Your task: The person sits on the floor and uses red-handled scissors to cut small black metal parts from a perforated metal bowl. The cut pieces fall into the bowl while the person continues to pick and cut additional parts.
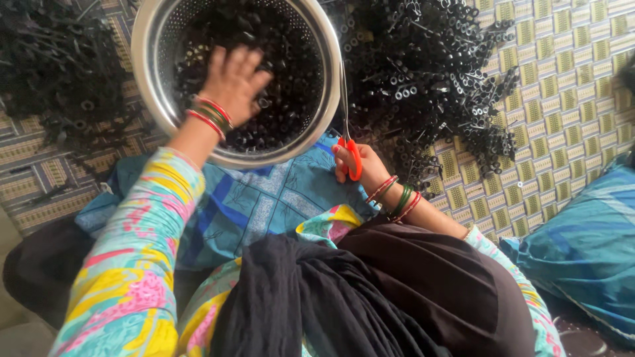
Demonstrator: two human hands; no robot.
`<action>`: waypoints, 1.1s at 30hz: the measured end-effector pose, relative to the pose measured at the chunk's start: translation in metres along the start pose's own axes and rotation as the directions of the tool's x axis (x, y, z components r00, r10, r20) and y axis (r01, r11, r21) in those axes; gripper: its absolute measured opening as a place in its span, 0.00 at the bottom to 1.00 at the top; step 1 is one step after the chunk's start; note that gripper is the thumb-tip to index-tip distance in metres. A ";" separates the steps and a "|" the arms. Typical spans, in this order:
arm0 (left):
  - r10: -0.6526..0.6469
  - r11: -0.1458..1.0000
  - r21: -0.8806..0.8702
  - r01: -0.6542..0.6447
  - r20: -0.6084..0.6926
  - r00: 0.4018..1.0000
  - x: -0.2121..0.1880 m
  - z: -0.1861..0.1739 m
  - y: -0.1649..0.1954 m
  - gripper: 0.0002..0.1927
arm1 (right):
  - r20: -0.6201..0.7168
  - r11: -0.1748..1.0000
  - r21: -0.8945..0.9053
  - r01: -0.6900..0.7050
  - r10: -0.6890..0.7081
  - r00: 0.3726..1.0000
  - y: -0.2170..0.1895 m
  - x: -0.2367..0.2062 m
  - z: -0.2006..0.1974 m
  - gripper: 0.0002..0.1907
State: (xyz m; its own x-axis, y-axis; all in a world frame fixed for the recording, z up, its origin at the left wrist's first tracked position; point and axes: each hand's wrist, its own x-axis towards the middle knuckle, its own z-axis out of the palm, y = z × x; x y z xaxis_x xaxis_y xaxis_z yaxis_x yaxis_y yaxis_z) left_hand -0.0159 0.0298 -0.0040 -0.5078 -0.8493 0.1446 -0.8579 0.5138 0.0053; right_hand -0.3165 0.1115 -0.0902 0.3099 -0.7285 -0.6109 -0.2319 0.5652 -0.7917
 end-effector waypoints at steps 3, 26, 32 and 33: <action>-0.228 0.973 -0.009 0.229 0.096 0.969 -0.005 -0.014 -0.021 0.39 | 0.001 1.000 0.011 0.019 -0.019 1.000 0.001 -0.002 0.000 0.20; -0.427 0.860 -0.336 0.385 -0.058 0.903 -0.002 -0.005 0.024 0.43 | -0.028 0.992 0.116 0.054 -0.051 0.998 -0.003 -0.009 0.004 0.21; -0.086 0.976 -0.215 0.027 -0.271 0.959 0.024 -0.007 0.074 0.33 | -0.039 0.999 0.032 0.034 -0.033 0.999 -0.017 -0.008 0.010 0.21; -0.092 0.990 -0.129 0.058 -0.281 0.955 0.026 -0.009 0.072 0.32 | -0.026 0.997 0.057 0.056 -0.055 0.998 -0.019 -0.009 0.010 0.21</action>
State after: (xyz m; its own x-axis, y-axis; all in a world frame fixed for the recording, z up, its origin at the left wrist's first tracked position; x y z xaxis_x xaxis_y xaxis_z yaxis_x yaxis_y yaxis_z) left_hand -0.0900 0.0455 0.0088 -0.3839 -0.8246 0.4155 -0.8684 0.4753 0.1410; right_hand -0.3059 0.1115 -0.0694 0.2980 -0.7681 -0.5667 -0.1611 0.5447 -0.8230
